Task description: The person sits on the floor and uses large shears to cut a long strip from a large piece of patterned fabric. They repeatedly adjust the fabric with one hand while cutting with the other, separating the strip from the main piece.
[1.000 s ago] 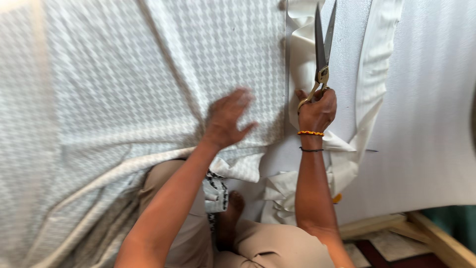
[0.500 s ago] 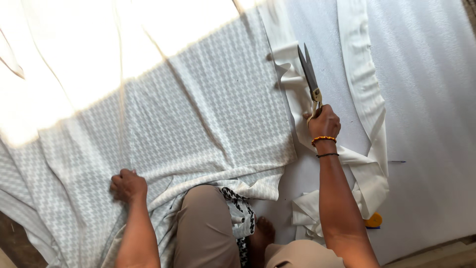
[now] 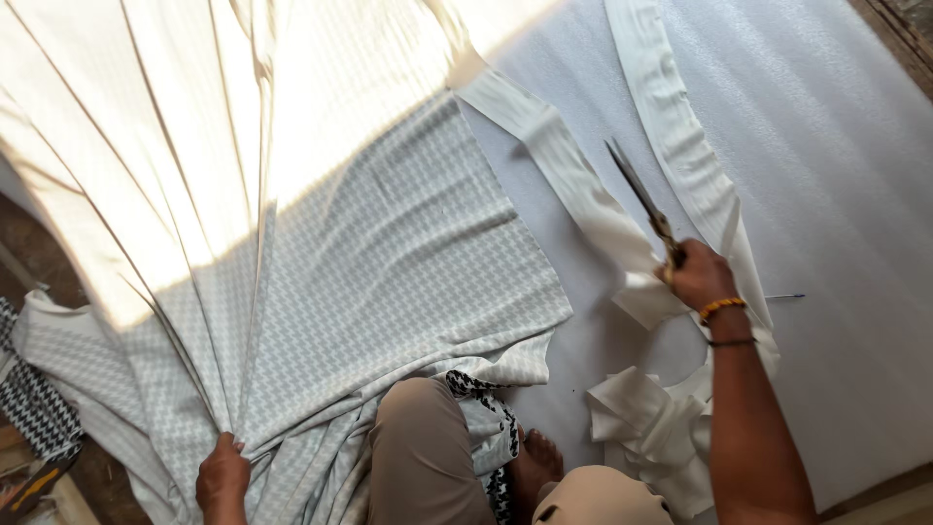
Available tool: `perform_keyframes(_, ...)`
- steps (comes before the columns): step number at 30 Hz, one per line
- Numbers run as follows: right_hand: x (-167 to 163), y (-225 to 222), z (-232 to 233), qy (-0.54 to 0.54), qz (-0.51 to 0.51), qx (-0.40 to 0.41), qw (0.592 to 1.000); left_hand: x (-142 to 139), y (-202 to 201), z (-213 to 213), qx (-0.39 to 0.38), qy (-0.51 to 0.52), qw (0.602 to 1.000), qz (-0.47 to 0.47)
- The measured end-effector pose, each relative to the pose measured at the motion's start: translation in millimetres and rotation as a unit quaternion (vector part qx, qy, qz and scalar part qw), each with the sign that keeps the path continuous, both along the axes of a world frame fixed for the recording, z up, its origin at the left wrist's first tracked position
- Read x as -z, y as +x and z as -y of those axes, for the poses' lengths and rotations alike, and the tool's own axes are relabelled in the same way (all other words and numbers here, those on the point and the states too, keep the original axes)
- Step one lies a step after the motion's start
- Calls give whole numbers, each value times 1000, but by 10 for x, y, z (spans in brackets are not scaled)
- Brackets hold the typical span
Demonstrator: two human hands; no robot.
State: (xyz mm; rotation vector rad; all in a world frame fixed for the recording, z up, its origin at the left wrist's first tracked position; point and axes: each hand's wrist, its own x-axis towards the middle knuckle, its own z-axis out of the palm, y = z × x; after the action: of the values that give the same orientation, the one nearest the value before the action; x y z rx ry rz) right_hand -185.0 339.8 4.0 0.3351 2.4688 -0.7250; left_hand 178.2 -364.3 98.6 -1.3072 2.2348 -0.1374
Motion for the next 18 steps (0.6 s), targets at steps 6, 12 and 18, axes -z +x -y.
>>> perform_keyframes(6, -216, 1110, -1159, 91, 95, 23, 991, -139, 558, 90, -14, 33, 999, 5)
perform_keyframes(12, 28, 2183, -2046, 121, 172, 68, 975, 5, 792, -76, -2, 141, 982, 128)
perform_keyframes(18, -77, 2638, -1978, 94, 227, 80, 966, 31, 461, -147, 25, 218, 937, 272)
